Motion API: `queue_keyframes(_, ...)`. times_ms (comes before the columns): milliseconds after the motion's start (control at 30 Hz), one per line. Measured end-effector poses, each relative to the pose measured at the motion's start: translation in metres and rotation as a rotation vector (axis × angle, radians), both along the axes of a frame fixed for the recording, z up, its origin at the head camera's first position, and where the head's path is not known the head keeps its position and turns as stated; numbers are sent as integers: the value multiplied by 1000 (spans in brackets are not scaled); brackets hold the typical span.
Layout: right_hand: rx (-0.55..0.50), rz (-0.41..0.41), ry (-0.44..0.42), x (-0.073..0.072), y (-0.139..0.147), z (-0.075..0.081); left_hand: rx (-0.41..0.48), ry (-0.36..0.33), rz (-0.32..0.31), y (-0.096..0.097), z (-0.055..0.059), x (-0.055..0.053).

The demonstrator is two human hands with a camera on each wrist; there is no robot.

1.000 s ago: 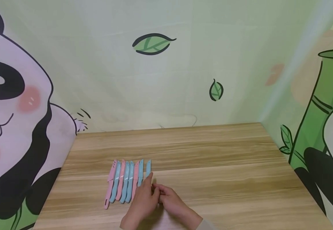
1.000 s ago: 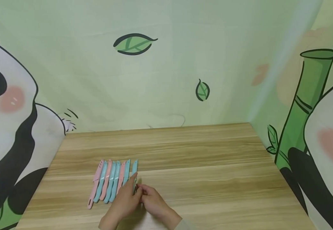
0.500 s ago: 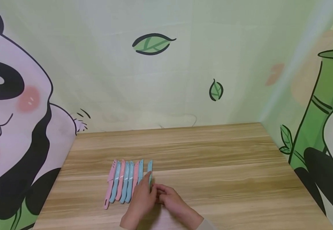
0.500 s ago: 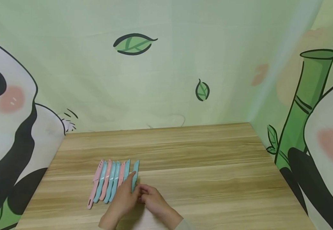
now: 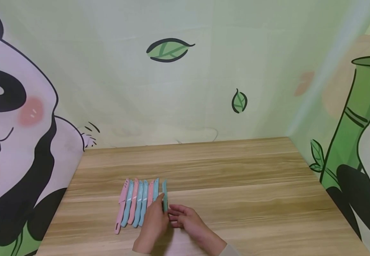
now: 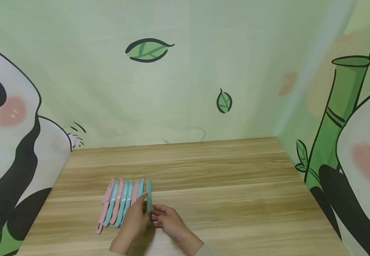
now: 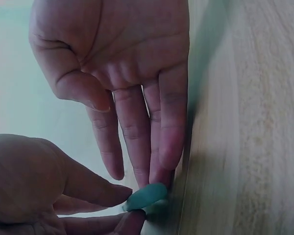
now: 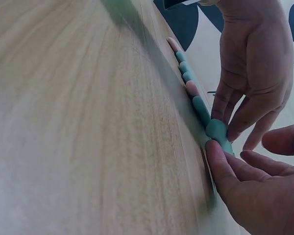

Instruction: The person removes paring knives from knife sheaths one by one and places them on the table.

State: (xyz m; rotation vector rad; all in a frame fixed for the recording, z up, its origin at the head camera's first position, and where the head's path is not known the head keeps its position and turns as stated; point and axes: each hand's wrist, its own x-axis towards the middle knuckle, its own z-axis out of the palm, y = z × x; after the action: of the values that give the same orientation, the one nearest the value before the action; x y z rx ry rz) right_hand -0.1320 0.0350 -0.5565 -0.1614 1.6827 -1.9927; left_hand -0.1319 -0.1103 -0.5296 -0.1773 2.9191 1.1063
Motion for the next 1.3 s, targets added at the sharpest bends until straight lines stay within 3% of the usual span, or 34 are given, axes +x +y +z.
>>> queue_keyframes(367,-10,-20,1,1,1,-2,12,-19,14,0,0,-1)
queue_keyframes(767,-29,-82,-12,3,6,0,8,8,14,5,0,2)
queue_keyframes(1300,-46,-122,-6,4,20,1,63,12,-51,13,4,8)
